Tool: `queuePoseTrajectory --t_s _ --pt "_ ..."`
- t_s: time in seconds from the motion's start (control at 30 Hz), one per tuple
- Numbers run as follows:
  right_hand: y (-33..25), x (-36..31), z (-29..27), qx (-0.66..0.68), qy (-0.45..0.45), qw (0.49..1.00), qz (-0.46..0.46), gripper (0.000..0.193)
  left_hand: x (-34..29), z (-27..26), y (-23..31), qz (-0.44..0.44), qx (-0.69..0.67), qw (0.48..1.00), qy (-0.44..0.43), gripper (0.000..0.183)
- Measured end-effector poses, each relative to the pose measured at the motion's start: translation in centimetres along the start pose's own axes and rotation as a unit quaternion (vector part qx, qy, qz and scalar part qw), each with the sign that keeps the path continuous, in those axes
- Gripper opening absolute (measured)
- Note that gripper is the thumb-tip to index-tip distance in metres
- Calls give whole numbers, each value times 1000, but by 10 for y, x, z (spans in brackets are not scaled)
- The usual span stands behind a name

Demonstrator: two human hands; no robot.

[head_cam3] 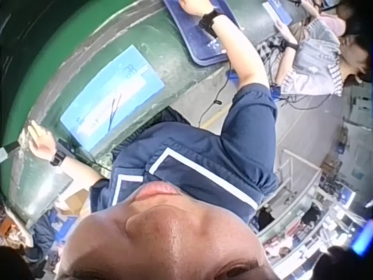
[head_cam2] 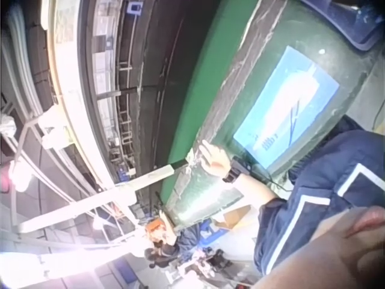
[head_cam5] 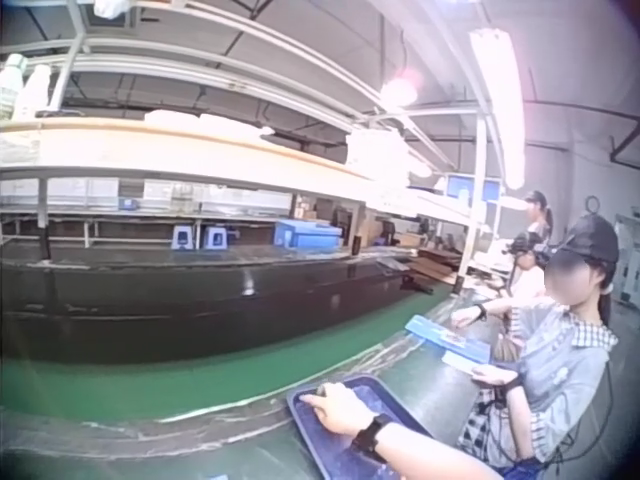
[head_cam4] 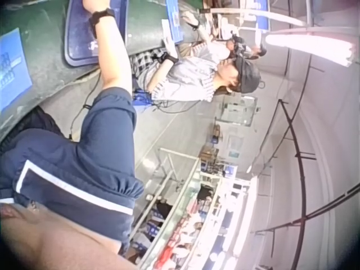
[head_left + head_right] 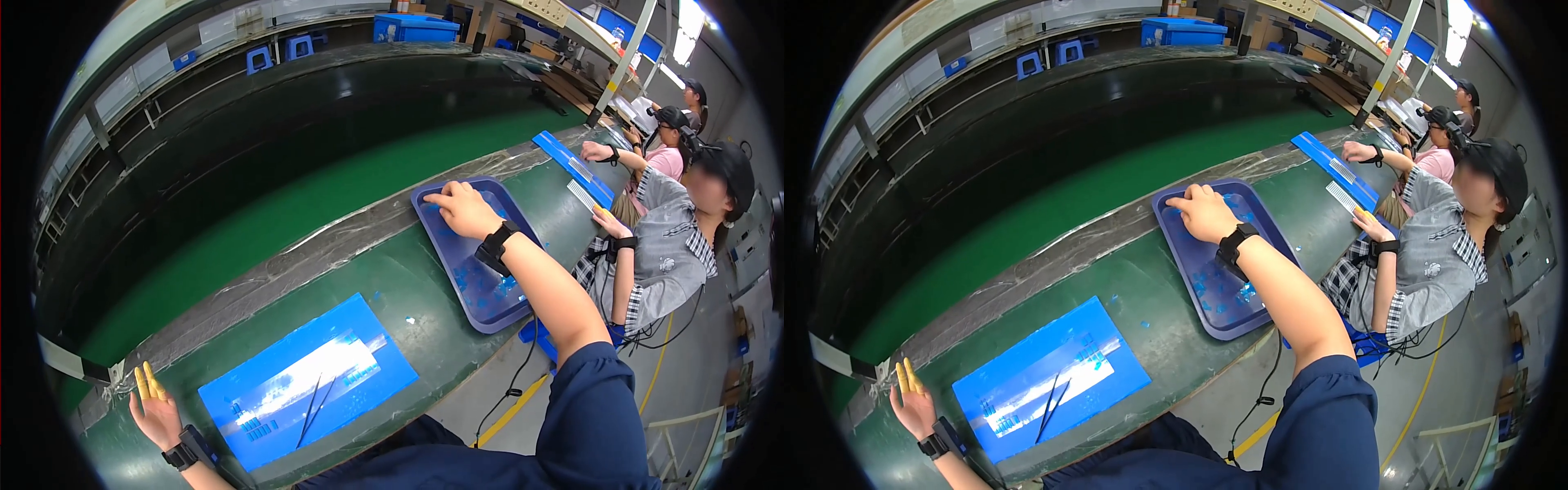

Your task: The recorder is assembling an electronic component, specifically placing small parts onto a circuit board or casing using tweezers and yellow finger cots.

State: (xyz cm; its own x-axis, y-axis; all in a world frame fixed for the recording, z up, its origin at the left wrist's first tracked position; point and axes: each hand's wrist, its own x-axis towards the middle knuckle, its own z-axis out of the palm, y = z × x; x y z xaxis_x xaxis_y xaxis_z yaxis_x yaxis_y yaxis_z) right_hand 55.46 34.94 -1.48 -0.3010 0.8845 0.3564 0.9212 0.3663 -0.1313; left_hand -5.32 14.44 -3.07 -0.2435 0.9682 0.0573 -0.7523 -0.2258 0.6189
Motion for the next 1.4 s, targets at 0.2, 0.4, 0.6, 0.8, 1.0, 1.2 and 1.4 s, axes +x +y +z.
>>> queuePoseTrajectory --t_s 0.2,0.4,0.6,0.8,1.0,1.2,1.4 --pt "-23 -7 -24 -57 4 998 33 14 0 -1 -2 -3 13 1000 -4 49" --pt "-87 -26 -59 182 -71 974 -113 12 1 5 -2 8 15 1000 1 51" --pt "-115 -48 -40 131 -214 949 -192 17 1 -1 -2 10 22 1000 -12 51" --pt "-114 -52 -32 124 -253 938 -199 18 -1 0 -1 4 23 999 -21 54" --pt "-116 -50 -28 114 -251 938 -212 12 0 3 0 4 22 1000 -17 54" --pt "-121 -52 -23 84 -250 937 -229 6 -1 11 -3 12 20 1000 0 51" --pt "-125 -58 -22 98 -205 944 -240 4 -5 11 -2 14 15 999 -30 50"
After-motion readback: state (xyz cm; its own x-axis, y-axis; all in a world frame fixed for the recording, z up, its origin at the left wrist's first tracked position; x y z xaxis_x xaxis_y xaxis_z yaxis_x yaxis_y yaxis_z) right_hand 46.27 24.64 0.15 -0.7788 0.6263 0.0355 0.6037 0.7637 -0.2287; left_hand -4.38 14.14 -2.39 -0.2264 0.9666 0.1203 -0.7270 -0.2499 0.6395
